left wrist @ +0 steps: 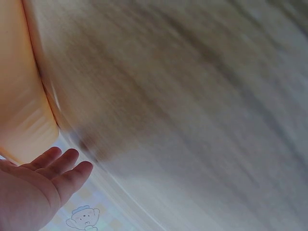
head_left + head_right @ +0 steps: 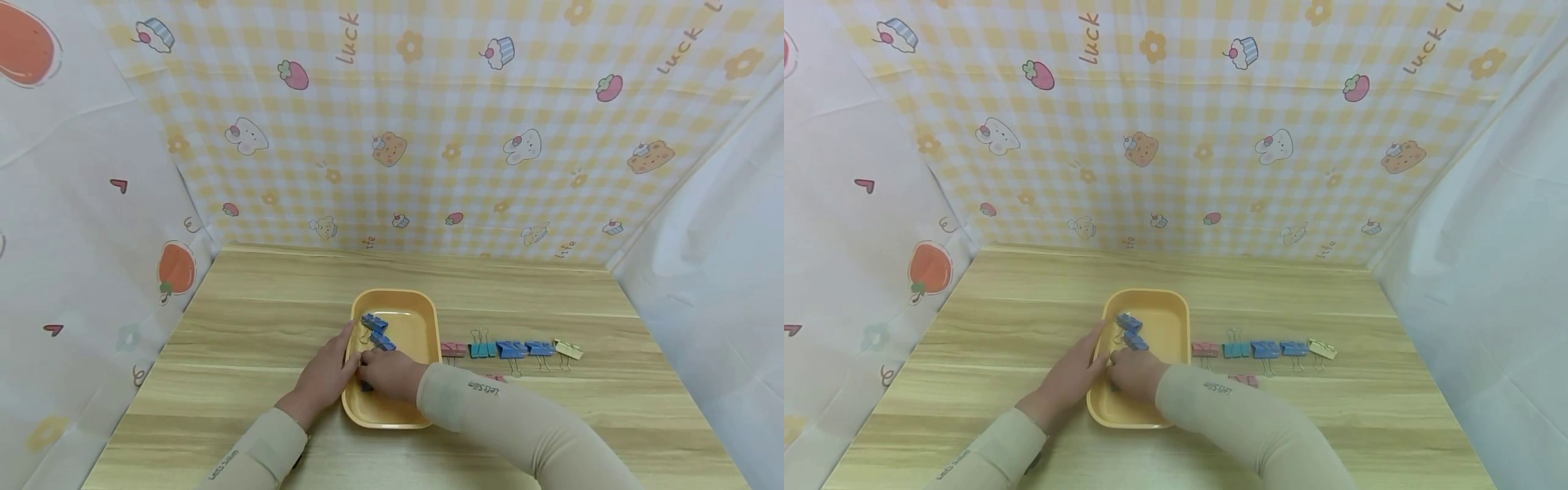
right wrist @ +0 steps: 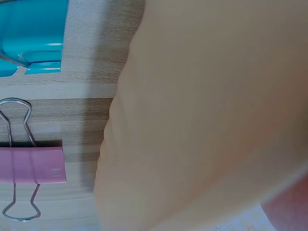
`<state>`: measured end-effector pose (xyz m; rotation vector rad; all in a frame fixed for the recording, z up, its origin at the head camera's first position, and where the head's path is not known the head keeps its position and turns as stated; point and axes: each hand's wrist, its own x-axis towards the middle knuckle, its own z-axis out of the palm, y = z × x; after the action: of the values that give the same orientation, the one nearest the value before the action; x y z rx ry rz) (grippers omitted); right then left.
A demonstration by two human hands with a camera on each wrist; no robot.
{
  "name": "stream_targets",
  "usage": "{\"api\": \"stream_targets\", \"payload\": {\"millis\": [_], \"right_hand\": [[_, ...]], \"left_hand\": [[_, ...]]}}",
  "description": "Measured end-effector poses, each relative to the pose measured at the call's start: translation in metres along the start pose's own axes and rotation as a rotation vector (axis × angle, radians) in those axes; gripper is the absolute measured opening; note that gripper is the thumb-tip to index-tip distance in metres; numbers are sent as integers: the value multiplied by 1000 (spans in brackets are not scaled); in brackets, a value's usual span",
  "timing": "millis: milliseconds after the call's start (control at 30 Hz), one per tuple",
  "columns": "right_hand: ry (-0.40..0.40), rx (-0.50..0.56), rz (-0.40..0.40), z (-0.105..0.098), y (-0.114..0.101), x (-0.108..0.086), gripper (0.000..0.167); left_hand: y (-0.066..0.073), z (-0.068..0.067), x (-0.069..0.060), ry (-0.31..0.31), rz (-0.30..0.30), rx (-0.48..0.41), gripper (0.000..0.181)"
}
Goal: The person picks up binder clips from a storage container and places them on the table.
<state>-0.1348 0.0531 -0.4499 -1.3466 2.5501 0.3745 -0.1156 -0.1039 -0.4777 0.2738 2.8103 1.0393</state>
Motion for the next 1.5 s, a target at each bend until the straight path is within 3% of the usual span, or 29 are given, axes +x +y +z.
{"api": "stream_targets", "payload": {"millis": [500, 1233, 1500], "right_hand": [[-15, 57, 8, -1, 7, -4, 28], [92, 42, 9, -9, 13, -20, 31], [120, 83, 37, -14, 17, -27, 35]], "left_hand": [[0, 1, 0, 14, 7, 9, 61], [-2, 2, 1, 4, 4, -3, 61], [-3, 2, 2, 2, 8, 12, 61]]}}
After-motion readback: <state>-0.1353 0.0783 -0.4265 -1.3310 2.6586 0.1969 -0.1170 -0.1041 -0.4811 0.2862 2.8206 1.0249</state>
